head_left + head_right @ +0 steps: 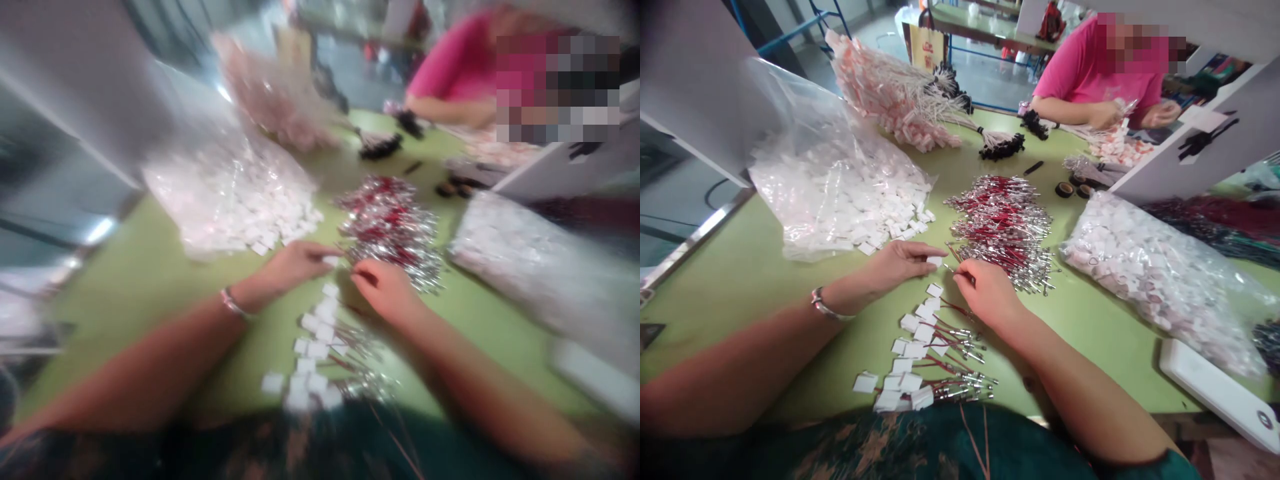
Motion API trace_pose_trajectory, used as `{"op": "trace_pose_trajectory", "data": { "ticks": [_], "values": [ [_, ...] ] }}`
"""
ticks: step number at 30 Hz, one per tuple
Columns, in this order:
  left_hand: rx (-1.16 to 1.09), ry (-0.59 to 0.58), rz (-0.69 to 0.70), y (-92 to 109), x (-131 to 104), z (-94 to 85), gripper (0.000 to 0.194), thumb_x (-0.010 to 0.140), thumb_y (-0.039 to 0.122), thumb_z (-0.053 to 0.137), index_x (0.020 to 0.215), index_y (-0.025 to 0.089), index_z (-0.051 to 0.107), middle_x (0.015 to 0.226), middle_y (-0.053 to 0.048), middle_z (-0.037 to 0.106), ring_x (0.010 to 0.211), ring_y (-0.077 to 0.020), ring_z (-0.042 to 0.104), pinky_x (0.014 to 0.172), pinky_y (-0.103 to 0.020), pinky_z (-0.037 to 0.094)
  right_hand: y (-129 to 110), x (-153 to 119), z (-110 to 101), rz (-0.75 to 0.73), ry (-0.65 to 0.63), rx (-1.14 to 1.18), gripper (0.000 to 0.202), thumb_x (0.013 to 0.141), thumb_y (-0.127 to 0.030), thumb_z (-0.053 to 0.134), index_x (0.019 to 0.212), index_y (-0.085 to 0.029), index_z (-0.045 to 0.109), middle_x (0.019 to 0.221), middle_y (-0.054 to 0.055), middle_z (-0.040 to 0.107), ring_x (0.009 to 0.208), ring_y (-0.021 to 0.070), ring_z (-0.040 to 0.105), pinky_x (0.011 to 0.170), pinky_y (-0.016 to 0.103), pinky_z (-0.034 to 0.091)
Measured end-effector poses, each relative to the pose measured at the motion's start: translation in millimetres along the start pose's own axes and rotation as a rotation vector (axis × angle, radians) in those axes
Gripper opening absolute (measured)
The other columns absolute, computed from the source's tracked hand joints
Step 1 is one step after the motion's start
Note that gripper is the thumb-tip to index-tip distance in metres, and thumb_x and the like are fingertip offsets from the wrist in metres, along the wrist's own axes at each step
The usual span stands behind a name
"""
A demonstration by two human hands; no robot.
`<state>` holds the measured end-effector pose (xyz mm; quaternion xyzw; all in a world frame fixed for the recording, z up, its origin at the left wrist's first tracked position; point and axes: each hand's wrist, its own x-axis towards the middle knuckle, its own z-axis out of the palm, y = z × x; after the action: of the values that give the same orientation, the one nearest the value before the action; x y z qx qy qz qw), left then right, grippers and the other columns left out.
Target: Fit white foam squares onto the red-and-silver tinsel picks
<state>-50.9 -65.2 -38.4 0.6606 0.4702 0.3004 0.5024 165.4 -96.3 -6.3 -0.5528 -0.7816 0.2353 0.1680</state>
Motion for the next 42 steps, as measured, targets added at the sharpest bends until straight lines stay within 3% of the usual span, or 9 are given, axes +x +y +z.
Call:
{"op": "trace_pose_trajectory", "data": {
  "ticks": [6,11,17,25,33,35,39,40,42],
  "values": [
    [-0.182,-0.145,-0.043,5,-2,-3.0,0.037,0.077,0.030,0.070,0.114,0.024,0.074,0.083,-0.003,0.073,0.064,-0.0120,0.056,0.057,-0.025,0.045,6,-3,1,-0.133,0.063,-0.069,0.020,0.092,-0.026,0.052,0.087,-0.022,0.071,0.085,0.004,0.070,0.077,0.0172,0.060,0.071,0.029,0.041],
    [-0.169,-0.260,-0.069,5,-2,-8.6,0.042,0.079,0.035,0.070,0.119,0.022,0.071,0.072,-0.002,0.068,0.058,-0.0108,0.052,0.054,-0.023,0.043,3,-7,0,-0.219,0.133,-0.277,0.034,0.099,-0.029,0.041,0.090,-0.020,0.072,0.082,0.007,0.066,0.075,0.0177,0.055,0.064,0.029,0.035],
    [-0.042,-0.231,-0.043,9,-3,-4.8,0.036,0.080,0.037,0.069,0.113,0.022,0.072,0.075,-0.001,0.066,0.058,-0.0092,0.052,0.054,-0.022,0.044,-3,-11,-1,-0.239,0.083,-0.536,0.035,0.095,-0.018,0.040,0.074,-0.017,0.067,0.069,0.006,0.058,0.062,0.0156,0.044,0.056,0.031,0.022],
    [-0.185,-0.299,-0.090,9,-3,2.6,0.028,0.078,0.031,0.072,0.098,0.015,0.060,0.064,0.000,0.064,0.052,-0.0113,0.058,0.047,-0.023,0.046,-1,-10,6,-0.341,0.060,-0.459,0.032,0.094,-0.016,0.040,0.076,-0.016,0.066,0.071,0.006,0.061,0.066,0.0159,0.047,0.059,0.030,0.025],
    [-0.107,-0.367,-0.024,15,-4,-0.4,0.029,0.079,0.036,0.069,0.098,0.015,0.062,0.073,-0.003,0.067,0.061,-0.0133,0.061,0.056,-0.026,0.048,-2,-6,12,-0.226,-0.029,-0.233,0.021,0.093,-0.019,0.047,0.081,-0.015,0.064,0.078,0.007,0.066,0.070,0.0170,0.055,0.063,0.028,0.034],
    [0.075,-0.312,0.071,23,-2,-10.6,0.037,0.078,0.042,0.070,0.103,0.016,0.064,0.083,-0.006,0.070,0.072,-0.0162,0.063,0.064,-0.028,0.049,-3,-6,10,-0.183,-0.028,-0.198,0.018,0.092,-0.019,0.050,0.081,-0.016,0.064,0.080,0.007,0.067,0.071,0.0166,0.056,0.065,0.027,0.036],
    [0.778,0.181,-0.036,29,0,-33.9,0.041,0.088,0.050,0.055,0.098,0.013,0.068,0.089,-0.014,0.069,0.083,-0.0267,0.065,0.070,-0.036,0.048,-5,-7,3,-0.158,-0.176,-0.128,0.015,0.090,-0.019,0.055,0.082,-0.017,0.068,0.081,0.005,0.069,0.072,0.0155,0.058,0.069,0.027,0.040],
    [0.924,0.246,-0.093,28,0,-37.1,0.039,0.091,0.046,0.050,0.092,0.012,0.069,0.088,-0.016,0.069,0.082,-0.0283,0.065,0.070,-0.037,0.047,-5,-7,1,-0.178,-0.213,-0.101,0.016,0.091,-0.020,0.056,0.082,-0.017,0.069,0.081,0.005,0.069,0.073,0.0152,0.058,0.070,0.027,0.041],
    [1.101,0.220,-0.156,26,0,-38.5,0.032,0.093,0.033,0.047,0.087,0.010,0.069,0.086,-0.017,0.069,0.081,-0.0287,0.066,0.069,-0.036,0.047,-6,-4,-3,-0.195,-0.204,-0.080,0.020,0.093,-0.022,0.054,0.083,-0.018,0.071,0.082,0.004,0.068,0.075,0.0147,0.059,0.072,0.027,0.042]
  ]
}}
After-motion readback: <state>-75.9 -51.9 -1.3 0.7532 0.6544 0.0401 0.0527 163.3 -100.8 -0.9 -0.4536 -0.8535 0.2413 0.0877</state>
